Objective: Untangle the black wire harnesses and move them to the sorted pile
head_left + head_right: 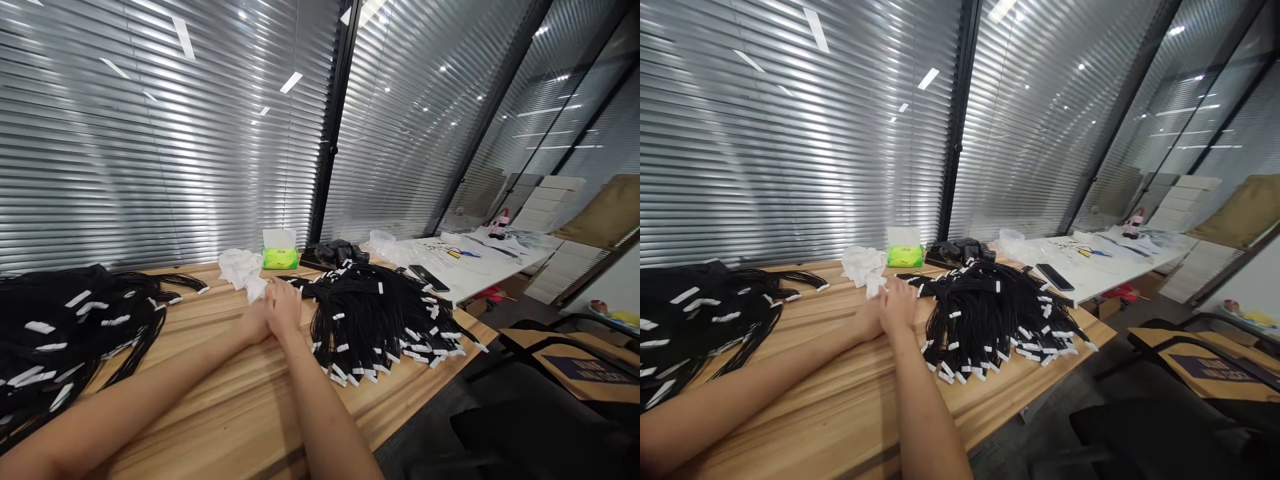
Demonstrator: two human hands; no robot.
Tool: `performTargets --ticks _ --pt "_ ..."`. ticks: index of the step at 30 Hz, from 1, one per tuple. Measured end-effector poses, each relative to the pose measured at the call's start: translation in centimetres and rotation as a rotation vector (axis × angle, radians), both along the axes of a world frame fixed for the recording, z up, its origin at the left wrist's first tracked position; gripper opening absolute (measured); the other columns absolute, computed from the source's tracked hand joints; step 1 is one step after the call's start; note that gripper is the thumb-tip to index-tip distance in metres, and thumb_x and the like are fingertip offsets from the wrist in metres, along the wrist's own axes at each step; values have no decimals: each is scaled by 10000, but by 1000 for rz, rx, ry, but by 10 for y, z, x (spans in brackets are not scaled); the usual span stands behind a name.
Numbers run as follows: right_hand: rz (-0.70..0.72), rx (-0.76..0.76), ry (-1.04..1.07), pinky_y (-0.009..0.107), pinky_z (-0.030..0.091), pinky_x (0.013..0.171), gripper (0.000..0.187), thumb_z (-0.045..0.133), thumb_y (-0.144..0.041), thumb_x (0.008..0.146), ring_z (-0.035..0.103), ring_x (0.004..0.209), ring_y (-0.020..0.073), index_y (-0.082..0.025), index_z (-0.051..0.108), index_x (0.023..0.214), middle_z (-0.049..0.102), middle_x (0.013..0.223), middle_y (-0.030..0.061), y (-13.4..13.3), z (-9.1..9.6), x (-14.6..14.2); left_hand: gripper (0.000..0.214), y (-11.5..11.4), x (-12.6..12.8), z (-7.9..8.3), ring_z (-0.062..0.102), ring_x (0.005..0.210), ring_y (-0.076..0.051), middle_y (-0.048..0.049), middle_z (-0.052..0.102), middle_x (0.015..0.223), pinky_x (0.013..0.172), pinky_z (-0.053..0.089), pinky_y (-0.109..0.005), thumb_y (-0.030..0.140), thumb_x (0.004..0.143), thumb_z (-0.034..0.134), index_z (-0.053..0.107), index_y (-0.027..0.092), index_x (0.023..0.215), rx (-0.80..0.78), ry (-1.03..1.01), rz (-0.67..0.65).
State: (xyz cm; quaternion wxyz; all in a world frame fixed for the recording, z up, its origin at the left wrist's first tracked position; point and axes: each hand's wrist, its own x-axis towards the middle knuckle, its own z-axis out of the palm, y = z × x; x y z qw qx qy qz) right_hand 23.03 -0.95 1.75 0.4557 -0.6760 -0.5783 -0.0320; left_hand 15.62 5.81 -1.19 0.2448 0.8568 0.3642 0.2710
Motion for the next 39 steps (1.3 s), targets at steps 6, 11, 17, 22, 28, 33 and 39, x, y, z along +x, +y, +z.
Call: performTargets --ticks 6,11,17,22,28,33,39 --pt "-214 -282 -1 482 173 1094 502 419 -300 906 285 1386 256 -159 405 1388 403 1479 146 20 -36 21 198 61 -31 12 505 1229 -221 -67 638 1171 1117 311 -420 234 861 532 688 257 980 239 239 -217" --pt "-240 -298 15 481 184 1093 513 425 -301 897 279 1390 255 -153 401 1388 423 1463 152 23 -42 20 295 101 -15 18 427 1322 -178 -40 612 1257 1134 286 -356 135 804 525 678 293 1002 352 298 -196" --pt "-229 -274 36 480 186 1095 502 435 -297 890 284 1387 252 -150 422 1370 432 1456 146 26 -45 21 378 133 8 24 451 1298 -161 -52 627 1222 1112 295 -317 70 785 488 665 291 1035 406 330 -184" --pt "-221 -286 40 479 177 1096 503 440 -303 887 276 1389 252 -153 422 1367 456 1438 148 27 -46 21 318 132 18 22 435 1308 -208 -70 619 1232 1123 275 -366 167 782 549 668 275 1056 421 332 -164" --pt "-226 -303 30 479 175 1090 505 429 -305 892 262 1396 258 -159 415 1375 449 1445 145 25 -44 21 297 111 -15 22 491 1227 -212 -51 593 1251 1079 314 -353 274 850 478 637 286 1100 482 301 -130" --pt "-102 -290 -85 472 138 1109 447 438 -308 897 270 1392 254 -203 480 1330 444 1459 99 23 -45 7 256 98 -68 24 526 1113 -300 -112 599 1106 1013 346 -467 300 866 428 590 220 1047 509 276 86" --pt "81 -314 -195 436 215 1087 552 468 -331 887 305 1377 241 -246 359 1422 355 1517 89 47 -47 -17 428 89 -90 6 479 1211 -312 -161 515 1239 976 413 -422 289 808 510 436 146 1205 225 167 474"
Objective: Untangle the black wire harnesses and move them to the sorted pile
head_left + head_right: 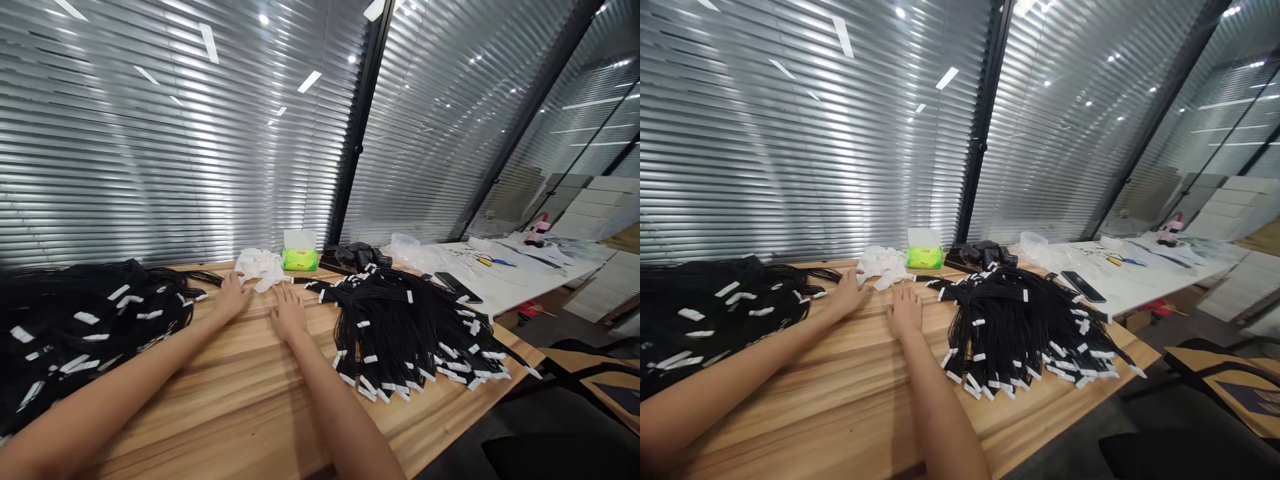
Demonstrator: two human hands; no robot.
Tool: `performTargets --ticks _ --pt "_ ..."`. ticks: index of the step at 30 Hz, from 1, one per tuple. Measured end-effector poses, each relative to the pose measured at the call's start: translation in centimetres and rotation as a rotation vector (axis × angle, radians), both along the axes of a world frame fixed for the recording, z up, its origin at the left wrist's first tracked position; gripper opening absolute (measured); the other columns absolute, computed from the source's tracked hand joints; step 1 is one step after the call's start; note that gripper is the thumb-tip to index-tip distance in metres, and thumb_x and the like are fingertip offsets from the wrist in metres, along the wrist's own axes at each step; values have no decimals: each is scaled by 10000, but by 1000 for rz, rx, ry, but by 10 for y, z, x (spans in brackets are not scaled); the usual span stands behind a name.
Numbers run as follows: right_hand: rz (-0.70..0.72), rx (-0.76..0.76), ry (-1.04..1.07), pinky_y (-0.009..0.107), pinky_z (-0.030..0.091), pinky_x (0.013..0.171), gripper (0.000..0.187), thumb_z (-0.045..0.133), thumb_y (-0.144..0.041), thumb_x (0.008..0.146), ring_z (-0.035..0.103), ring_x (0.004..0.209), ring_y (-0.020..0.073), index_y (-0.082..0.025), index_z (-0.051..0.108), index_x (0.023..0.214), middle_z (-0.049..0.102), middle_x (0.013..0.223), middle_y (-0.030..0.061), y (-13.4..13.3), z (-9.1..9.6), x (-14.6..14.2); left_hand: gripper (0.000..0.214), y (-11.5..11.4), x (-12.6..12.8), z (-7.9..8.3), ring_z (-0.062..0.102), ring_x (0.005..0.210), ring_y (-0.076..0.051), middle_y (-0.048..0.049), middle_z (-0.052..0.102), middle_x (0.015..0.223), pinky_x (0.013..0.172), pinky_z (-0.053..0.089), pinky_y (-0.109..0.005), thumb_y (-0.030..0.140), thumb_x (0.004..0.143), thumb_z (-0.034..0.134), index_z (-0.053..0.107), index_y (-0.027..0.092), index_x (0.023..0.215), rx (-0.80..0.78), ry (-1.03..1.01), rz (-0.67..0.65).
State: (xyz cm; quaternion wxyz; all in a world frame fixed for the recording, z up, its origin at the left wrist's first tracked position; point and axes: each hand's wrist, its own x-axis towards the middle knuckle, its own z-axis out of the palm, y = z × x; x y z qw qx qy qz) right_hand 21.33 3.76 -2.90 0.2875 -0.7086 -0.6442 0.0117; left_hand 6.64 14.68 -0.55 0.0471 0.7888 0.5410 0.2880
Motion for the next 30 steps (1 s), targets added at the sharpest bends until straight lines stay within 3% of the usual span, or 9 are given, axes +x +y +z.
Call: performTargets --ticks 5,10,13,18,22,25,30 --pt "27 -13 -17 421 261 1074 568 457 -345 901 301 1383 253 -228 329 1443 327 1530 95 44 4 -3 433 1 21 -17 513 1207 -288 -187 518 1296 984 413 -390 255 855 450 395 102 1257 -66 -46 -9" --pt "29 27 -25 315 376 977 487 409 -177 910 468 1256 194 -215 393 1395 446 1450 89 79 6 5 461 11 37 -21 539 1196 -251 -150 520 1343 949 437 -352 182 872 409 346 131 1326 -111 -62 -83" --pt "8 35 -23 296 443 840 381 392 -183 925 594 1061 188 -235 505 1285 571 1302 73 95 7 14 473 20 41 -20 548 1190 -245 -146 536 1337 928 447 -352 154 887 366 333 144 1358 -135 -57 -110" --pt "21 43 -52 271 448 759 251 450 -266 921 627 968 179 -251 620 1106 640 1172 42 122 5 22 464 34 46 -21 585 1134 -280 -156 558 1317 890 460 -396 187 904 355 357 160 1368 -161 -29 -122" --pt "24 48 -80 264 439 769 261 419 -266 931 630 963 177 -238 648 1053 664 1144 40 135 0 25 442 39 51 -26 594 1117 -263 -143 589 1279 913 451 -375 182 885 400 423 161 1326 -139 14 -175" --pt "21 46 -91 276 437 784 266 415 -260 927 630 961 187 -228 653 1043 671 1141 47 137 -3 27 441 39 53 -28 538 1196 -252 -130 529 1356 998 398 -367 184 864 448 457 167 1305 -90 51 -209" --pt "31 64 -92 282 427 841 285 432 -242 915 608 1021 185 -228 612 1136 653 1187 53 134 -1 29 465 33 54 -25 416 1311 -243 -115 463 1423 1075 324 -384 151 861 434 457 156 1325 -7 87 -185"
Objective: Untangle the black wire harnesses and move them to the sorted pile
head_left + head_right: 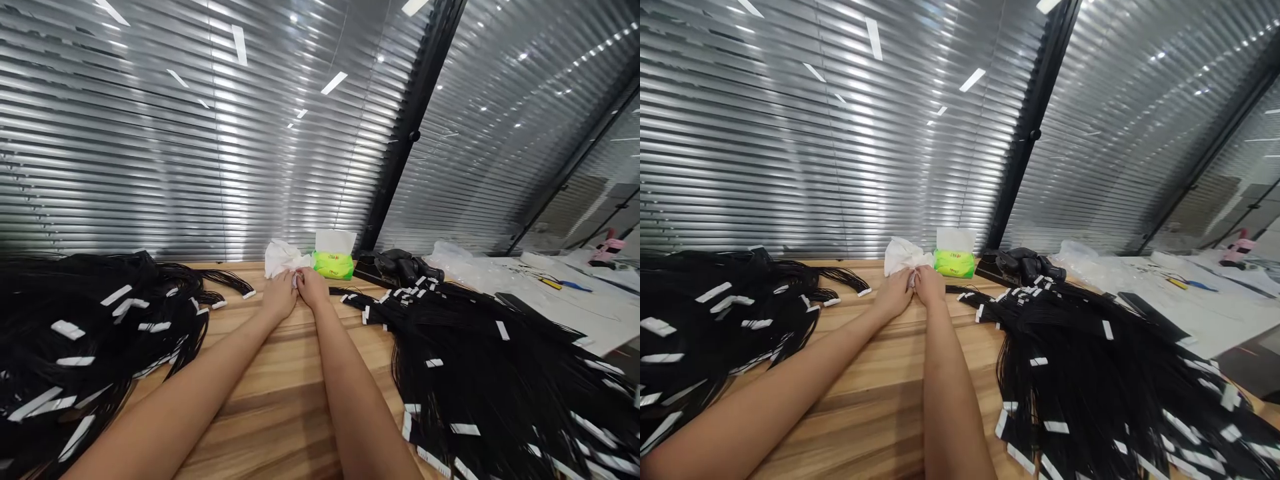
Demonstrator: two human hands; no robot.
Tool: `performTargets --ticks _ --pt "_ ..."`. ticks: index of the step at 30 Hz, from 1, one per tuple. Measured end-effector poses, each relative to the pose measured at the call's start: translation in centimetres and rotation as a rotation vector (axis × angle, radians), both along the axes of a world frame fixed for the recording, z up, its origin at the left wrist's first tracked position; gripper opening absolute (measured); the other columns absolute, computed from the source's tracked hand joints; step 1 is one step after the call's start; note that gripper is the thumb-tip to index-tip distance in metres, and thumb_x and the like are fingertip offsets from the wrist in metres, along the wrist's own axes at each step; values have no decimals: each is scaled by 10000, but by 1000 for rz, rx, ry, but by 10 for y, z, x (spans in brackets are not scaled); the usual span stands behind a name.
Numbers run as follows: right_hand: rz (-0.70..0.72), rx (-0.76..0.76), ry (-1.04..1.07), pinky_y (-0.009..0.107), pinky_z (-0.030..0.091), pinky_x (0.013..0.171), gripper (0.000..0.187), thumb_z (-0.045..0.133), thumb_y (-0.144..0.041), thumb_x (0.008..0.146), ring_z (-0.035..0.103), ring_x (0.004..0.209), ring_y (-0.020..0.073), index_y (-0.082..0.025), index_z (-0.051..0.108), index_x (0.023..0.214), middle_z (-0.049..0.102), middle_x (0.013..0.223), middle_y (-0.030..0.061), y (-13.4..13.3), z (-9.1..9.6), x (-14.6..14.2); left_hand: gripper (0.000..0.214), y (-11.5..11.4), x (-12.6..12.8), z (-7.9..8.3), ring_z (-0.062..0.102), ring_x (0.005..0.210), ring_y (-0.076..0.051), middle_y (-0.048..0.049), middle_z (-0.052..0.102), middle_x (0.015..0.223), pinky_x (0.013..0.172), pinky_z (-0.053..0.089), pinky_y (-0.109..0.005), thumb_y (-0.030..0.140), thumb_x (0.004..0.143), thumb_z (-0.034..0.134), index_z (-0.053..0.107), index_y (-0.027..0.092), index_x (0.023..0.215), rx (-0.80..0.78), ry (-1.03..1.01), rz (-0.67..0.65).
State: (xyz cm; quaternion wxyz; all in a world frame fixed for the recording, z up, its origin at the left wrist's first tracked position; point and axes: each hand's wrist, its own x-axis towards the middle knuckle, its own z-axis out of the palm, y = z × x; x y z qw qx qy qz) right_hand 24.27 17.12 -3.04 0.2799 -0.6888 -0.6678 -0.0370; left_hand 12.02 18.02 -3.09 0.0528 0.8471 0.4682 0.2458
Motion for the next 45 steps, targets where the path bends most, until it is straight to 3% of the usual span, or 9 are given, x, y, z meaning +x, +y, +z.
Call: performTargets --ticks 10,15,17,20,23,27,35,40,45 --pt "-45 29 17 261 444 811 278 430 -250 904 606 1002 155 -263 606 1119 662 1146 17 -7 5 0 416 -10 -3 7 465 1228 -269 -80 546 1336 997 363 -459 113 835 437 542 199 1229 90 10 32" --pt "-207 20 46 329 448 833 436 487 -337 865 588 1066 233 -198 501 1278 653 1162 99 -8 5 0 416 -9 -2 7 493 1197 -250 -72 581 1283 971 382 -432 82 844 404 558 218 1205 94 0 13" --pt "-255 -4 52 349 454 810 456 524 -391 840 604 1038 263 -170 538 1239 668 1130 126 -7 4 0 426 -9 -2 7 503 1189 -235 -64 594 1263 974 384 -412 70 839 405 561 232 1201 94 -10 2" --pt "-277 -37 48 334 449 771 322 554 -401 823 631 978 258 -190 655 1044 702 1033 116 -5 2 2 441 -10 -2 9 487 1214 -230 -57 567 1306 991 377 -404 79 822 435 544 246 1215 99 -35 4" --pt "-302 -35 60 305 434 728 256 533 -398 843 648 911 227 -221 680 957 720 939 85 -5 2 3 430 -10 -4 12 422 1282 -253 -58 464 1414 1029 349 -440 142 822 477 506 249 1238 146 -181 134" --pt "-350 37 97 284 412 688 349 414 -456 902 647 852 203 -232 648 1033 718 883 51 -9 6 3 460 -4 -7 12 357 1341 -272 -105 359 1476 1063 344 -436 180 830 482 444 195 1288 102 -395 343" --pt "-345 131 62 277 393 707 375 356 -406 932 598 896 194 -203 609 1120 679 909 49 6 20 4 518 10 -5 2 303 1397 -248 -111 264 1542 1105 331 -386 239 910 359 343 173 1423 -95 -237 221" --pt "-233 38 -30 284 405 709 232 486 -278 880 594 921 206 -232 688 982 692 955 66 21 9 1 511 10 -4 -2 310 1393 -270 -104 274 1540 1108 314 -443 226 894 399 398 204 1405 -120 -180 207" --pt "-194 -31 -79 300 418 737 308 414 -290 913 596 965 223 -237 715 953 692 999 85 20 1 1 514 8 -4 -3 295 1402 -252 -100 248 1549 1119 280 -452 231 897 407 391 219 1410 -133 -80 192"
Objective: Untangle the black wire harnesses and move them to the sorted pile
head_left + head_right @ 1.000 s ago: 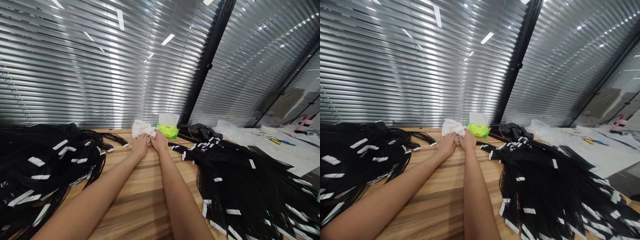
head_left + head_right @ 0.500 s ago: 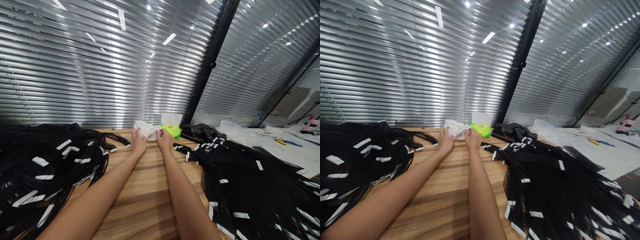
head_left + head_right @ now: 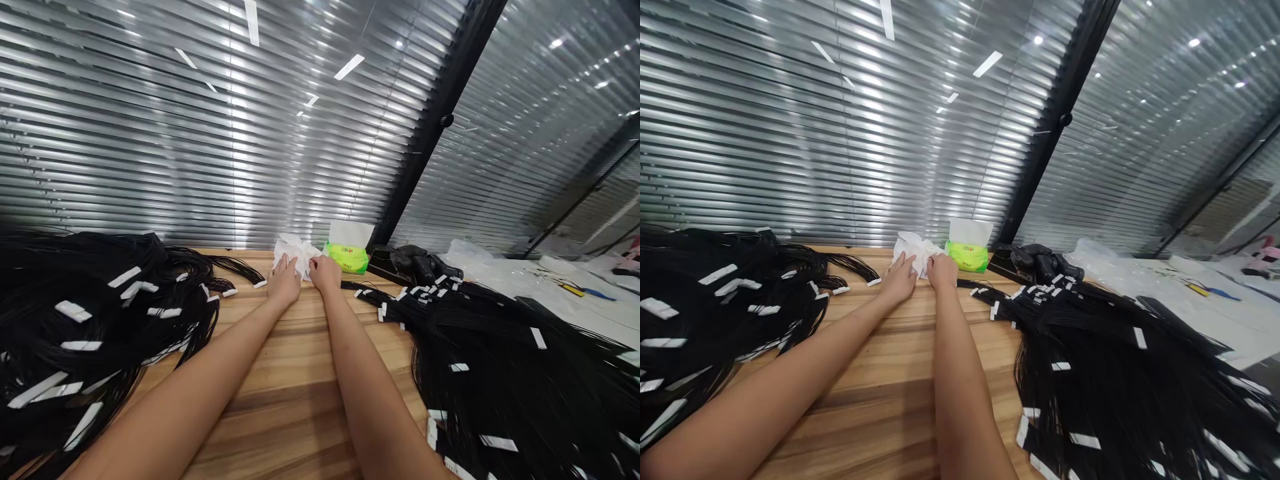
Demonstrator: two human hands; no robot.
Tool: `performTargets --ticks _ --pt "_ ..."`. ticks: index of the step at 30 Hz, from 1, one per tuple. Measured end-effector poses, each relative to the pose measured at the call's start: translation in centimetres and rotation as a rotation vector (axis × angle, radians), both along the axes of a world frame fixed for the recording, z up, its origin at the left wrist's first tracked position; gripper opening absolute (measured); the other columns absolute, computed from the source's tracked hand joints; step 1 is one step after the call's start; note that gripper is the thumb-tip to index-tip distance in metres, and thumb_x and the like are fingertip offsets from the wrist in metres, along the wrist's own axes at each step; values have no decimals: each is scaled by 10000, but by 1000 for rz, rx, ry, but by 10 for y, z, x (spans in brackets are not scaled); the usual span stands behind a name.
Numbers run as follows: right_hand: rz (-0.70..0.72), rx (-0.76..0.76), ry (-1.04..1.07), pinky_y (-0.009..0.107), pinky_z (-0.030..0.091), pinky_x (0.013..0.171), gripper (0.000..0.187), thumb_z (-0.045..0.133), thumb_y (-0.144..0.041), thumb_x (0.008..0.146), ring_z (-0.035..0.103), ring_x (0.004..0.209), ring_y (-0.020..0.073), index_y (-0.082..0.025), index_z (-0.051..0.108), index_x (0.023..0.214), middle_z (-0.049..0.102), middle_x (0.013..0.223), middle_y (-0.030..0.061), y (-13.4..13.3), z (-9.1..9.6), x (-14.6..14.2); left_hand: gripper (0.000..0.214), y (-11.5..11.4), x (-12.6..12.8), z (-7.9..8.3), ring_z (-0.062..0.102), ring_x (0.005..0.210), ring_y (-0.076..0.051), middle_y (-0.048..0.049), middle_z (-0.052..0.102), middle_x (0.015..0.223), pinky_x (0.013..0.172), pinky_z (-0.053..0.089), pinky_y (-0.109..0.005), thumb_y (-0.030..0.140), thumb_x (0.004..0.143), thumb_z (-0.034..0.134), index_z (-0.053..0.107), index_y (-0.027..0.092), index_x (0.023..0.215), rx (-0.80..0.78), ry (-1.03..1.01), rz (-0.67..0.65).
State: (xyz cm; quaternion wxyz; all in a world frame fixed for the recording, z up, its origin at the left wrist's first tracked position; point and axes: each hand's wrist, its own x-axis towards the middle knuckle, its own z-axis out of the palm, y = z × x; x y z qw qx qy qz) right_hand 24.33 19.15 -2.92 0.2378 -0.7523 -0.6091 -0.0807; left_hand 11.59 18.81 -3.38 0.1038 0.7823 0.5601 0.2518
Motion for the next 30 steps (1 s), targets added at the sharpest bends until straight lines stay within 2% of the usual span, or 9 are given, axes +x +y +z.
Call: performTargets --ticks 3,7,13,17,19,22,26,30 --pt "-1 -21 1 298 423 747 373 369 -365 937 605 957 216 -234 718 962 692 1015 85 -3 1 1 511 0 -1 1 299 1401 -245 -98 253 1547 1116 281 -456 233 900 408 392 223 1410 -6 12 -8" --pt "9 -36 2 289 432 745 401 450 -510 888 612 954 211 -234 702 1032 687 1029 80 -3 3 2 495 3 -2 0 311 1394 -255 -84 250 1550 1111 282 -476 263 894 437 426 253 1389 -7 20 -29" --pt "-22 -68 3 294 437 714 317 485 -431 896 622 947 212 -247 706 1030 681 1034 88 2 1 5 517 4 -1 -1 329 1384 -250 -76 279 1540 1108 288 -474 250 887 450 399 258 1401 3 16 -60" --pt "-36 -79 11 288 434 708 282 481 -386 905 629 942 205 -251 710 1000 684 1030 85 5 1 7 540 4 -1 1 259 1415 -252 -38 302 1534 1112 276 -489 235 878 456 369 279 1410 16 5 -58" --pt "-37 -75 20 285 434 708 269 492 -380 897 632 935 202 -245 701 1000 688 1023 79 5 1 7 569 5 -1 3 207 1430 -282 -47 263 1549 1106 265 -520 250 857 494 364 276 1411 26 -1 -8" --pt "-37 -58 36 285 435 707 258 513 -375 878 635 911 197 -227 676 1012 695 1008 69 4 2 6 659 9 0 8 138 1445 -308 -75 115 1585 1114 248 -513 280 803 567 346 253 1423 98 5 35" --pt "-17 -39 45 277 431 712 267 515 -390 864 632 905 190 -219 656 1014 700 996 59 3 1 7 725 20 6 12 69 1457 -292 -58 30 1593 1151 161 -503 312 790 555 285 241 1460 179 78 -85" --pt "22 -34 38 262 424 695 253 496 -373 872 634 897 177 -233 665 997 705 995 41 0 0 9 597 30 8 8 177 1440 -267 -88 219 1561 1148 165 -496 343 859 448 348 212 1433 64 148 -172"
